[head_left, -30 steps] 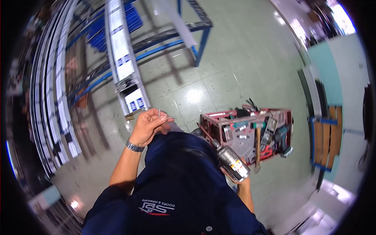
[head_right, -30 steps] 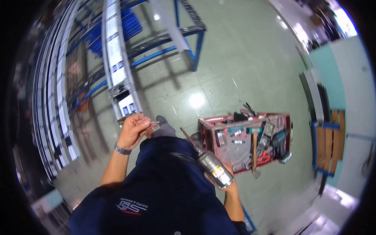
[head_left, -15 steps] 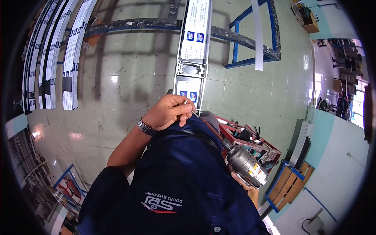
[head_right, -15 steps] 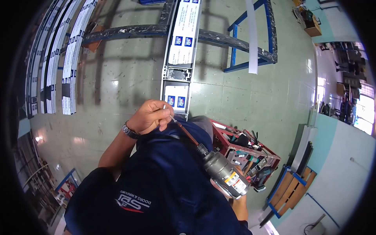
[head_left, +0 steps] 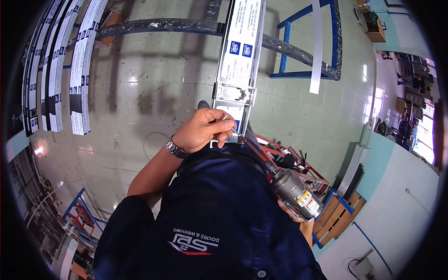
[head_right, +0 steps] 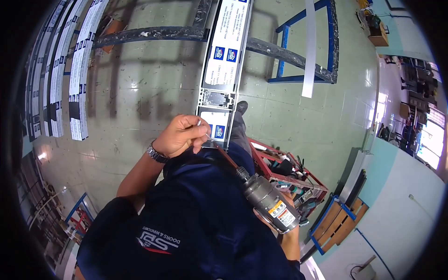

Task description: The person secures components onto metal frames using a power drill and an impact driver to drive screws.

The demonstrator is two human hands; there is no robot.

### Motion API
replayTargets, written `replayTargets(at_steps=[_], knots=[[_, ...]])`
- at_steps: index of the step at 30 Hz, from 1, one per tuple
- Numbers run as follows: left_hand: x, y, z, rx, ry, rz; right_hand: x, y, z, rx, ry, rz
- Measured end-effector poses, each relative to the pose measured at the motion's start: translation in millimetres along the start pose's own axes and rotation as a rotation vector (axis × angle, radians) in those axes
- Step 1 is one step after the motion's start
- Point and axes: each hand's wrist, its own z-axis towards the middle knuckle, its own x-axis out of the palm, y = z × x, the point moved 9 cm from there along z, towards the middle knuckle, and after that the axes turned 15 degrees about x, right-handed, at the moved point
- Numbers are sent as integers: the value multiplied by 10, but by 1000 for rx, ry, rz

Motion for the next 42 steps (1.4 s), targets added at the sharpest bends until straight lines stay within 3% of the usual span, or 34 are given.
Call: replayTargets(at_steps=[3,6,9,12,14,15,16,19,22,25,27,35,38,40,42], knots=[[-49,50,41,-20,-23,33,-54,38,64,-43,13,-17],[-8,242,57,-50,-13,-186,-128,77,112,-10,-3,-79],[60,512,90,-81,-136,-546,-196,157,148,22,-25,-145],[196,760,178,-167,-247,-691,-223,278,214,48,-36,-194],[271,824,200,-221,-308,-647,-184,210,349,236,60,44],[288,857,224,-224,-311,-648,-205,330,373,127,3,-178],[316,887,231,-225,-312,-649,-213,384,401,131,7,-184],[267,872,316,-190,-334,-664,-240,393,525,365,23,-63],[229,875,365,-220,-376,-705,-235,412,617,385,125,-289],[250,903,356,-297,-500,-735,-277,475,714,449,171,-246],[231,938,394,-273,-461,-781,-281,471,784,519,236,-252],[216,938,417,-238,-399,-935,-475,554,967,425,171,-443],[228,699,250,-194,-315,-734,-439,728,1264,341,271,-504],[-74,182,92,65,-249,410,-361,792,1390,333,305,-506],[-199,-435,-105,593,-408,925,-317,786,1444,287,305,-579]])
